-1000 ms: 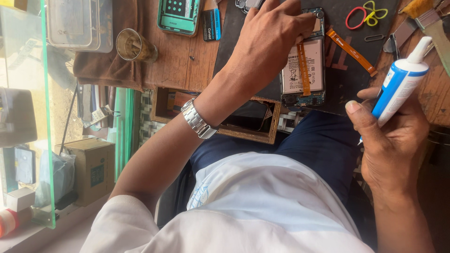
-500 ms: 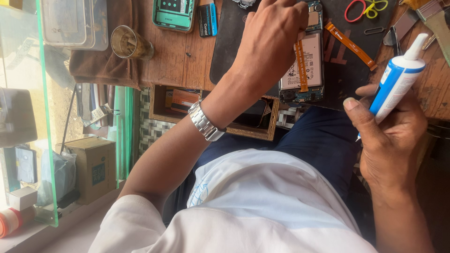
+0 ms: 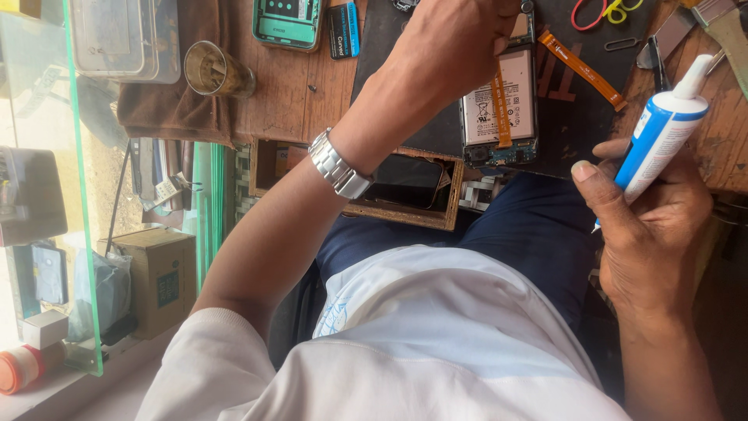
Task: The person removes a rubber band from a disassembled smartphone, then uses tweezers to lift and reposition a flexible ribbon cable. The person applies adhesive from a tube to the phone's internal frame and presses the cable into place.
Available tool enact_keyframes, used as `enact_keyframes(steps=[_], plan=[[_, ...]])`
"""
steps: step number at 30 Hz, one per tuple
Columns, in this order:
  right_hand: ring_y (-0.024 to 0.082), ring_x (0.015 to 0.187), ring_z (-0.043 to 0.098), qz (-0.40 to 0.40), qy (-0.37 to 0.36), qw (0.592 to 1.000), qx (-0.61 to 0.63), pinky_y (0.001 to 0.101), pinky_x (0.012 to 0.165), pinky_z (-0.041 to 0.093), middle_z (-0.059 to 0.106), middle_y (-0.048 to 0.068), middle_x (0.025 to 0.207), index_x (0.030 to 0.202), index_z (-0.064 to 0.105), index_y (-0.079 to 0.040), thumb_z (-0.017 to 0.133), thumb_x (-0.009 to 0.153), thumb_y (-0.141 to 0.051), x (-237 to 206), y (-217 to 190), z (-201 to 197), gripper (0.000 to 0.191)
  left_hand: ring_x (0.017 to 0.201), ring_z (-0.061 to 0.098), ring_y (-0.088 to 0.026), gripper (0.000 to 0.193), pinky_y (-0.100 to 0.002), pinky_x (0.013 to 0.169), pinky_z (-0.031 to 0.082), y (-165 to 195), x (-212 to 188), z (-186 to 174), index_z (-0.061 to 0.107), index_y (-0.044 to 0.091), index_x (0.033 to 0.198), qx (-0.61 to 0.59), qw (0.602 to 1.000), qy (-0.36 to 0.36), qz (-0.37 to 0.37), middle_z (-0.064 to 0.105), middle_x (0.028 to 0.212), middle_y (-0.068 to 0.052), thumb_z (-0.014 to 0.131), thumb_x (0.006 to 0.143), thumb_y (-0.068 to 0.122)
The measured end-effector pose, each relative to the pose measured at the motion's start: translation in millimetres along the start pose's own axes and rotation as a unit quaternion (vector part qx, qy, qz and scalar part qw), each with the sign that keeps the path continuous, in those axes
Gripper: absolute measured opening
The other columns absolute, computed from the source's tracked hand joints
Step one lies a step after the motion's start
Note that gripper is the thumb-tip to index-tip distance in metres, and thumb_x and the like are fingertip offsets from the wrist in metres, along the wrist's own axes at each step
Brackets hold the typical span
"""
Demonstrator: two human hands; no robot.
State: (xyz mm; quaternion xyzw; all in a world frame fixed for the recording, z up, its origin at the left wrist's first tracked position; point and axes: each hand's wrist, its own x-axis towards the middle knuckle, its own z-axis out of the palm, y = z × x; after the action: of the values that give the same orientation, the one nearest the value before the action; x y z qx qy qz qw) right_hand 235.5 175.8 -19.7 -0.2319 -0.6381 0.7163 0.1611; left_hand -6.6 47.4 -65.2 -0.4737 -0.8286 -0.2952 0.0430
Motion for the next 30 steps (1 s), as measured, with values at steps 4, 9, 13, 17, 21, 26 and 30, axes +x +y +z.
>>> enact_keyframes(steps=[4,9,13,17,21,26,30], plan=[[0.004,0.086,0.056,0.007,0.004,1.000,0.003,0.0183,0.084,0.050,0.061,-0.002,0.097,0.113,0.064,-0.007,0.078,0.092,-0.003,-1,0,-1,0.026,0.059,0.067,-0.023,0.016,-0.034,0.053,0.053,8,-9,-13,0.063,0.002,0.079,0.009,0.999,0.047,0.024,0.066,0.069,-0.008,0.078,0.081,-0.004],[0.003,0.082,0.055,-0.003,-0.005,1.000,-0.010,0.0187,0.085,0.048,0.059,-0.003,0.092,0.114,0.065,-0.006,0.079,0.095,-0.002,0,2,-1,0.025,0.060,0.067,-0.021,0.018,-0.033,0.051,0.052,18,-18,-21,0.063,0.003,0.080,0.007,0.999,0.037,-0.004,0.067,0.073,-0.008,0.079,0.084,-0.006],[0.002,0.081,0.054,-0.014,-0.010,1.000,-0.020,0.0184,0.084,0.048,0.058,-0.004,0.091,0.115,0.065,-0.007,0.079,0.095,-0.002,3,3,0,0.025,0.066,0.067,-0.025,0.016,-0.037,0.054,0.052,24,-18,-19,0.068,0.003,0.077,0.045,0.997,0.068,-0.007,0.067,0.076,-0.010,0.081,0.079,-0.005],[0.003,0.083,0.055,-0.011,-0.010,1.000,-0.018,0.0184,0.082,0.049,0.058,-0.004,0.093,0.112,0.064,-0.008,0.078,0.093,-0.003,3,4,1,0.024,0.081,0.067,-0.027,0.015,-0.040,0.066,0.054,33,-21,-19,0.072,0.002,0.082,0.068,0.995,0.064,-0.036,0.069,0.086,-0.010,0.082,0.074,-0.004],[0.002,0.081,0.054,-0.007,-0.005,1.000,-0.018,0.0176,0.084,0.048,0.058,-0.004,0.095,0.115,0.065,-0.007,0.079,0.095,-0.002,2,4,1,0.025,0.102,0.064,-0.027,0.021,-0.044,0.082,0.053,45,-27,-17,0.074,0.002,0.093,0.107,0.990,0.063,-0.062,0.069,0.098,-0.009,0.081,0.075,-0.005],[0.002,0.081,0.053,-0.019,-0.010,0.999,-0.029,0.0162,0.081,0.046,0.057,-0.004,0.092,0.115,0.065,-0.006,0.080,0.097,-0.003,3,3,0,0.024,0.102,0.063,-0.029,0.030,-0.045,0.082,0.052,48,-27,-14,0.073,0.000,0.097,0.133,0.988,0.048,-0.065,0.069,0.100,-0.011,0.083,0.069,-0.001],[0.002,0.078,0.052,-0.018,-0.012,0.999,-0.032,0.0172,0.080,0.046,0.056,-0.004,0.091,0.113,0.064,-0.007,0.079,0.095,-0.005,2,2,1,0.023,0.096,0.065,-0.028,0.025,-0.044,0.080,0.053,40,-27,-10,0.072,0.002,0.095,0.139,0.988,0.036,-0.057,0.069,0.095,-0.010,0.081,0.072,-0.003]])
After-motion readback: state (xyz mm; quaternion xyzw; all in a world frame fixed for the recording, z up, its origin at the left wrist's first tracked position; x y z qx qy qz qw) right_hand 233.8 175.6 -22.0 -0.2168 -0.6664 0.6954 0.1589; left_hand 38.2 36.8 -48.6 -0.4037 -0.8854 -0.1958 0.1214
